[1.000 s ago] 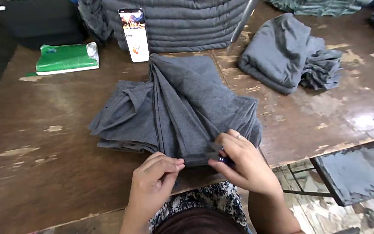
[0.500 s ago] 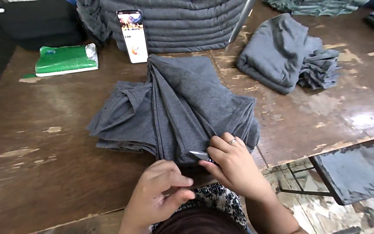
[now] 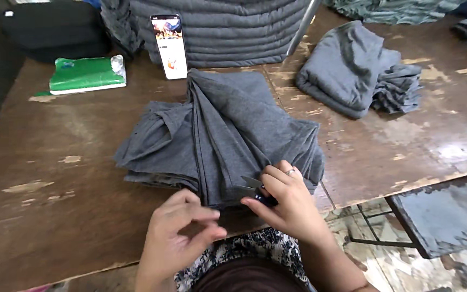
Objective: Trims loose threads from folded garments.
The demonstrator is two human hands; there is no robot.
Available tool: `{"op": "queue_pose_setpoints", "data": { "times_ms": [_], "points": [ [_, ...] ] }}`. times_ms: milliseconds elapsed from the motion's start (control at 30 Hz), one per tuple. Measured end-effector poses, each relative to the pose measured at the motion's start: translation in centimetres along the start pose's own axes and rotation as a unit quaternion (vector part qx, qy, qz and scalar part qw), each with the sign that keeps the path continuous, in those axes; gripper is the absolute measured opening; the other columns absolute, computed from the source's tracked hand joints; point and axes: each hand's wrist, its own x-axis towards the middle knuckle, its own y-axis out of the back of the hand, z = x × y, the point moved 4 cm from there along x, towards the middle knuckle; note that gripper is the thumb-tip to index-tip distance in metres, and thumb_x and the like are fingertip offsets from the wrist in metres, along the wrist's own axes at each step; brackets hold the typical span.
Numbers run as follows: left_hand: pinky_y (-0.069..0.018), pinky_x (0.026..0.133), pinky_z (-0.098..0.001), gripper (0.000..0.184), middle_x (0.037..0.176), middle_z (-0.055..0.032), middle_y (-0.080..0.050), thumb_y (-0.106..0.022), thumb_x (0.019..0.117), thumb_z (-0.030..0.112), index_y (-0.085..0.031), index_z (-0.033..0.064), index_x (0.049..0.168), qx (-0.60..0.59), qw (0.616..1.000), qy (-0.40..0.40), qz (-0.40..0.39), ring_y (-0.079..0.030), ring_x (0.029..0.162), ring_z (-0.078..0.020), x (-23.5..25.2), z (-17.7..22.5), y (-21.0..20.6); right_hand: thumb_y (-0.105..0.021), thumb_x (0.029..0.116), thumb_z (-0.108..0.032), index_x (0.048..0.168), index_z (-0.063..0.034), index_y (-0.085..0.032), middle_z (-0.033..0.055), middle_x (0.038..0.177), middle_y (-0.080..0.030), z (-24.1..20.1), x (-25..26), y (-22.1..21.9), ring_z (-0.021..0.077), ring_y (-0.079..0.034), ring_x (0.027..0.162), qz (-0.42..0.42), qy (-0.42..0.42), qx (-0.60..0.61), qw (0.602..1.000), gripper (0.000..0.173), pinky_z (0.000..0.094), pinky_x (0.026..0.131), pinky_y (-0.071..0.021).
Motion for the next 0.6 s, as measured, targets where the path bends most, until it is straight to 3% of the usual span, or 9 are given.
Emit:
{"op": "queue_pose_setpoints", "data": {
  "times_ms": [67,100,200,300,367,433,500,600],
  "points": [
    [-0.0489,0.095,-0.0256,0.039,0.1,0.0076,-0.075,-0.073,0.0914,0.049,-0.074,0.0165,0.114,0.086,0.995,0.054,0.022,-0.064,0.101,-0.0037,0.2,-0.8,-0.9,-0.062,0.0964,-0.054,0.077,-0.0118,-0.059,0.0031,0.079,-0.057,-0.3,0.3,-0.4,0.0214,-0.053,0.081,0.003,-0.001,0.016,1.0,0.046,0.0398,0.072,-0.0384],
    [-0.0469,0.096,-0.0274,0.04,0.103,0.0059,-0.077,-0.076,0.0895,0.043,-0.076,0.0137,0.116,0.114,0.99,0.076,0.027,-0.063,0.103,-0.0055,0.2,-1.4,-1.5,-0.064,0.0948,-0.054,0.079,-0.0119,-0.061,0.003,0.082,-0.06,-0.5,0.4,-0.5,0.0215,-0.054,0.084,0.003,-0.002,0.022,1.0,0.045,0.0404,0.073,-0.0388],
    [-0.0473,0.091,-0.0192,0.017,0.091,0.0104,-0.076,-0.078,0.0892,0.03,-0.078,0.0165,0.1,0.08,0.993,0.069,0.048,-0.064,0.093,0.0011,-0.3,-2.2,-1.9,-0.067,0.093,-0.049,0.079,-0.0127,-0.061,0.0024,0.085,-0.064,-0.5,0.4,-0.7,0.0205,-0.055,0.086,0.002,-0.004,0.03,1.0,0.04,0.0402,0.075,-0.038],
    [-0.0444,0.091,-0.019,0.01,0.088,0.0137,-0.073,-0.071,0.0965,0.031,-0.074,0.0215,0.096,-0.002,0.999,0.029,-0.027,-0.061,0.093,0.0024,-1.0,-1.5,0.1,-0.069,0.0936,-0.044,0.078,-0.011,-0.061,0.0033,0.084,-0.064,0.0,0.1,-0.6,0.019,-0.055,0.085,0.007,-0.009,0.062,0.998,0.037,0.039,0.076,-0.0398],
    [-0.0462,0.092,-0.0211,0.023,0.09,0.0128,-0.073,-0.059,0.1029,0.041,-0.075,0.0244,0.104,-0.059,0.991,0.025,-0.115,-0.062,0.094,0.0017,-1.4,-0.8,1.4,-0.069,0.0937,-0.042,0.078,-0.0109,-0.06,0.003,0.084,-0.064,0.0,0.0,-0.6,0.0184,-0.055,0.085,0.012,-0.01,0.07,0.997,0.036,0.039,0.077,-0.04],
    [-0.0501,0.085,-0.0187,0.034,0.09,0.009,-0.069,-0.056,0.1017,0.05,-0.075,0.0227,0.109,-0.111,0.984,0.017,-0.137,-0.062,0.09,0.0007,-1.2,-0.2,1.5,-0.07,0.0932,-0.04,0.081,-0.0114,-0.061,0.0018,0.085,-0.064,-0.3,0.2,-0.7,0.0179,-0.055,0.087,0.027,-0.007,0.071,0.997,0.032,0.04,0.079,-0.0386],
    [-0.0515,0.082,-0.0177,0.036,0.09,0.0101,-0.071,-0.062,0.098,0.054,-0.073,0.0212,0.109,-0.098,0.993,0.01,-0.068,-0.064,0.089,0.001,-0.6,-0.1,0.7,-0.07,0.092,-0.033,0.087,-0.0112,-0.066,0.0008,0.09,-0.068,-0.9,0.6,-0.8,0.0169,-0.057,0.09,0.044,0.004,0.077,0.996,0.023,0.0417,0.084,-0.0382],
    [-0.0501,0.092,-0.023,0.037,0.099,0.0057,-0.075,-0.068,0.0964,0.045,-0.073,0.0124,0.113,0.064,0.996,0.047,0.049,-0.064,0.099,-0.0032,0.3,-0.7,-1.4,-0.071,0.0912,-0.025,0.088,-0.0113,-0.066,-0.0015,0.084,-0.068,-1.8,1.1,-0.9,0.0146,-0.058,0.088,0.037,0.028,0.09,0.995,0.015,0.04,0.084,-0.0377]
  ]
}}
